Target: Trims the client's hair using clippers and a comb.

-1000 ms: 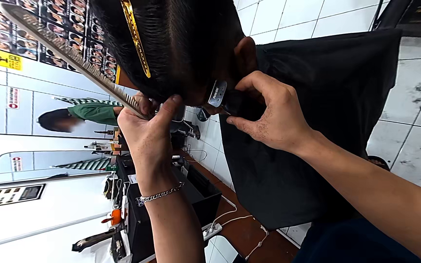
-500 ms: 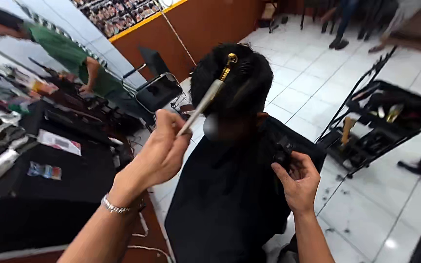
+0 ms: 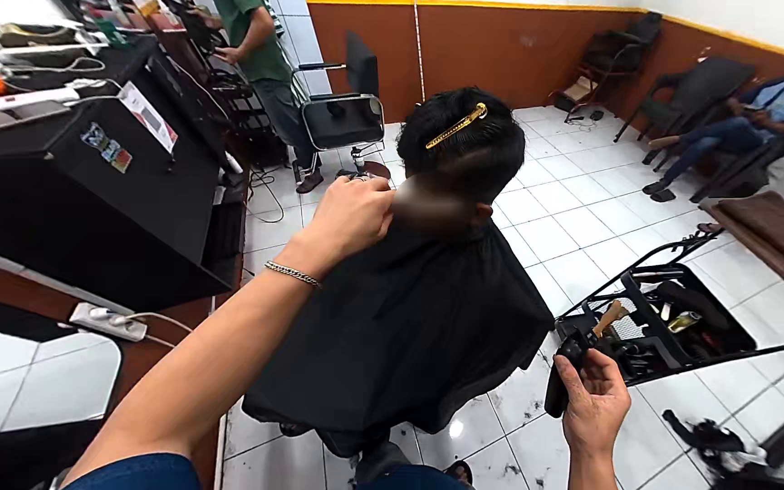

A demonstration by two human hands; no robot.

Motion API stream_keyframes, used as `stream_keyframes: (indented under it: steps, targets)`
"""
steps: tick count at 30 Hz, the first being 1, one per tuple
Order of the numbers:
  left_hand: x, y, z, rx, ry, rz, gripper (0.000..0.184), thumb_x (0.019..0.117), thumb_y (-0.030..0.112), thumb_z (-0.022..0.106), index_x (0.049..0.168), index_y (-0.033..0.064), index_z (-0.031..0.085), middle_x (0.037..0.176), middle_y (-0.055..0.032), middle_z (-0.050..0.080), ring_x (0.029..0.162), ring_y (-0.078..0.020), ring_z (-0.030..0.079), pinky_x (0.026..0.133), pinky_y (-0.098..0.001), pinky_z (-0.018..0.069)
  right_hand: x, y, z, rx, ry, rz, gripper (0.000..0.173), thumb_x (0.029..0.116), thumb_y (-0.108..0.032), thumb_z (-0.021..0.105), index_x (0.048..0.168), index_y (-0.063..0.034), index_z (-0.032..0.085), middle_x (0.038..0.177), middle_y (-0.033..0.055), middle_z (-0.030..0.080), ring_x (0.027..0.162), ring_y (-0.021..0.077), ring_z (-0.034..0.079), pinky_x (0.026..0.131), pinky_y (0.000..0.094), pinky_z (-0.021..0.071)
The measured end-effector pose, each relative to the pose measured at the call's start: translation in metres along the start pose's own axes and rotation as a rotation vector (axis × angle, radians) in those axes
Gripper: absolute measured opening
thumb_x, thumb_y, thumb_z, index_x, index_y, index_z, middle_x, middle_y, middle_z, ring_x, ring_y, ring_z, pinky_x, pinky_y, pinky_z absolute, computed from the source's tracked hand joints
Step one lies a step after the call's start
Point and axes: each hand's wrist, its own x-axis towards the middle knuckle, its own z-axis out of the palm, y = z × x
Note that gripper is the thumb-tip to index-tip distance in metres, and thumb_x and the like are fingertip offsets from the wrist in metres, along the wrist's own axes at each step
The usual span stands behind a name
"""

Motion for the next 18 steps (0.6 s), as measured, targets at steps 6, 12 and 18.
stream_keyframes:
  steps: [6, 12, 18]
  targets:
    - [0.001, 0.024, -0.012, -0.011, 0.077, -0.13, 0.031, 0.1041, 0.016, 0.047, 0.121, 0.0059, 0.071, 0.116, -0.0232, 0.07, 0.105, -0.0458, 0.068, 0.086, -0.0668, 0.0475, 0.011, -0.007, -0.037, 0.009, -0.006, 0.021, 0.038, 0.0787, -0.003, 0.075, 0.112, 0.0017, 0.059, 0.092, 0.0002, 0.072, 0.084, 0.0081, 0.073, 0.077, 0.0249, 0.0631]
    - [-0.006, 0.033, -0.009, 0.031, 0.028, -0.147, 0.029, 0.1025, 0.016, 0.051, 0.12, 0.0067, 0.072, 0.116, -0.0213, 0.071, 0.106, -0.0428, 0.068, 0.089, -0.0663, 0.0467, 0.023, -0.004, -0.053, 0.203, -0.031, 0.254, 0.028, 0.1076, -0.015, 0.036, 0.122, -0.0002, 0.054, 0.102, 0.0058, 0.073, 0.08, 0.0162, 0.074, 0.067, 0.0313, 0.0643]
    - [-0.006, 0.035, -0.011, 0.172, 0.001, -0.179, 0.028, 0.1032, 0.018, 0.053, 0.119, 0.0073, 0.073, 0.117, -0.0215, 0.071, 0.109, -0.0458, 0.066, 0.09, -0.0683, 0.0468, 0.029, 0.004, -0.042, 0.41, 0.054, 0.486, 0.041, 0.111, -0.03, 0.015, 0.12, -0.0114, 0.05, 0.087, 0.0037, 0.071, 0.058, 0.0137, 0.066, 0.049, 0.0278, 0.0569]
